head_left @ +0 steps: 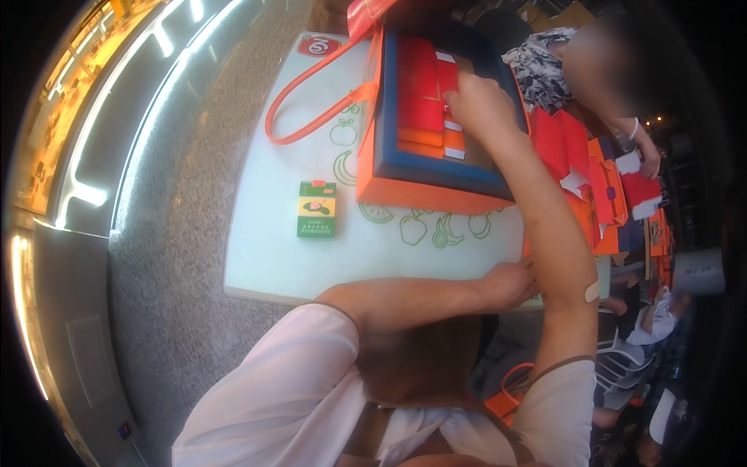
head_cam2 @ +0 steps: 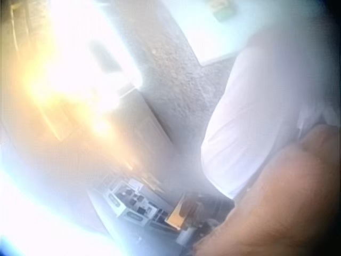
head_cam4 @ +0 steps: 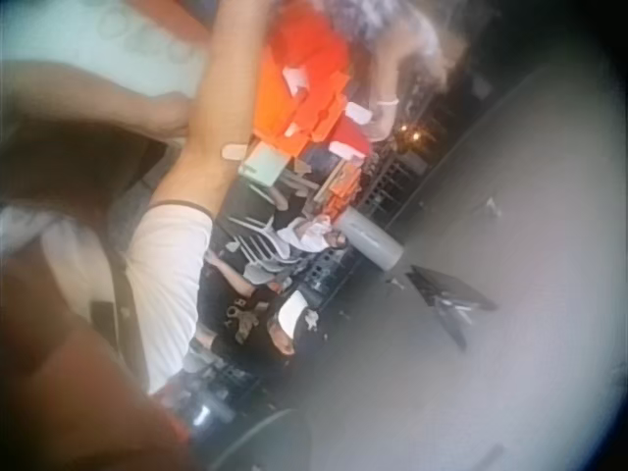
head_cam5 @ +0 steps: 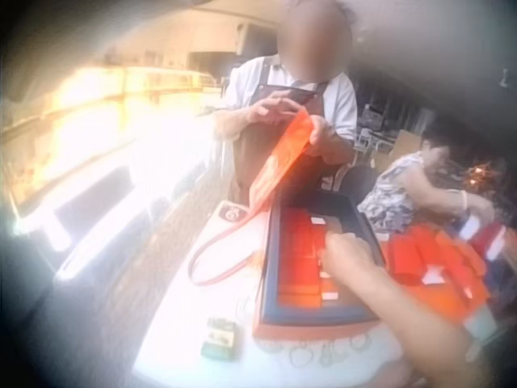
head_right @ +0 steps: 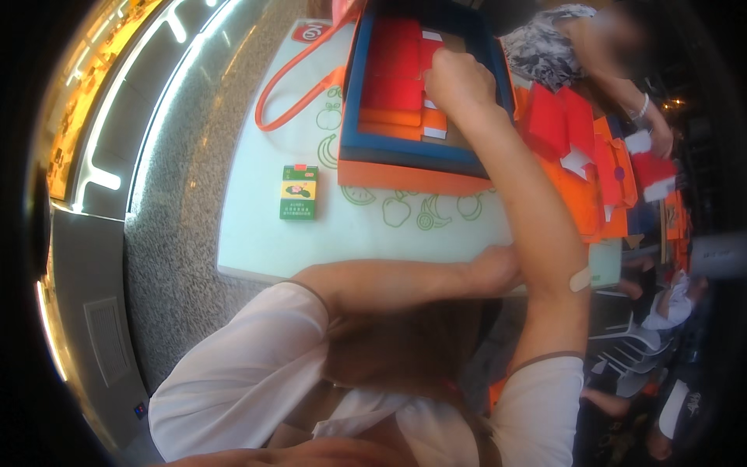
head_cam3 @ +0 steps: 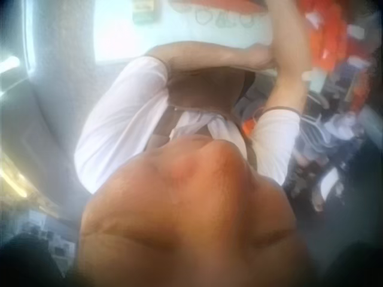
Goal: The person assembles small red and orange paper boxes by folding and tucking flaps. They place the finished boxes into larger orange boxes on the table.
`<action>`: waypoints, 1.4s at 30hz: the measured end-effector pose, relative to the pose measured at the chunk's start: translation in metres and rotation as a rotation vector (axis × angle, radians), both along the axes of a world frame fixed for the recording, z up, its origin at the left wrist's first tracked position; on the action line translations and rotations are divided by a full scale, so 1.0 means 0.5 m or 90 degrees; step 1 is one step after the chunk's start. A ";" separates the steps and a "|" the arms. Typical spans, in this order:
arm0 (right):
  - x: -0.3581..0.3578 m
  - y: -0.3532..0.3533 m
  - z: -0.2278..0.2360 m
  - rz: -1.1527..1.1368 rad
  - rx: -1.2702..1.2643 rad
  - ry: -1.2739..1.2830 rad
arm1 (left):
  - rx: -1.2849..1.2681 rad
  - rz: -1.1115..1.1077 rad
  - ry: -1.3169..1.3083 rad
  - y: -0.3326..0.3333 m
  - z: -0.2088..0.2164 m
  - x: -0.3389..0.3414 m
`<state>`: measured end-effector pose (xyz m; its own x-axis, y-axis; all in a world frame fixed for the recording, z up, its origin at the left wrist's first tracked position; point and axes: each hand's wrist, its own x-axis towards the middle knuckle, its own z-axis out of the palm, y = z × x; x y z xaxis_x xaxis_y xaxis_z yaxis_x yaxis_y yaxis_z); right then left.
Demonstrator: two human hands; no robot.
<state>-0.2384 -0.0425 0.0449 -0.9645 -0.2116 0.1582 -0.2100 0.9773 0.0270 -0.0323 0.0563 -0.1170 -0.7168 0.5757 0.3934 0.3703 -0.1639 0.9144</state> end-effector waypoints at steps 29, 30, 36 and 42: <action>0.031 -0.005 0.002 0.045 0.042 0.010 | 0.020 0.005 -0.105 -0.037 0.045 0.005; 0.031 -0.005 0.002 0.051 0.048 0.006 | -0.022 -0.008 -0.096 -0.033 0.045 0.004; 0.040 -0.008 0.002 0.058 0.043 -0.027 | -0.042 -0.032 -0.033 -0.030 0.023 -0.002; 0.052 -0.013 0.010 0.051 0.023 -0.034 | 0.093 -0.067 -0.128 0.022 -0.019 0.002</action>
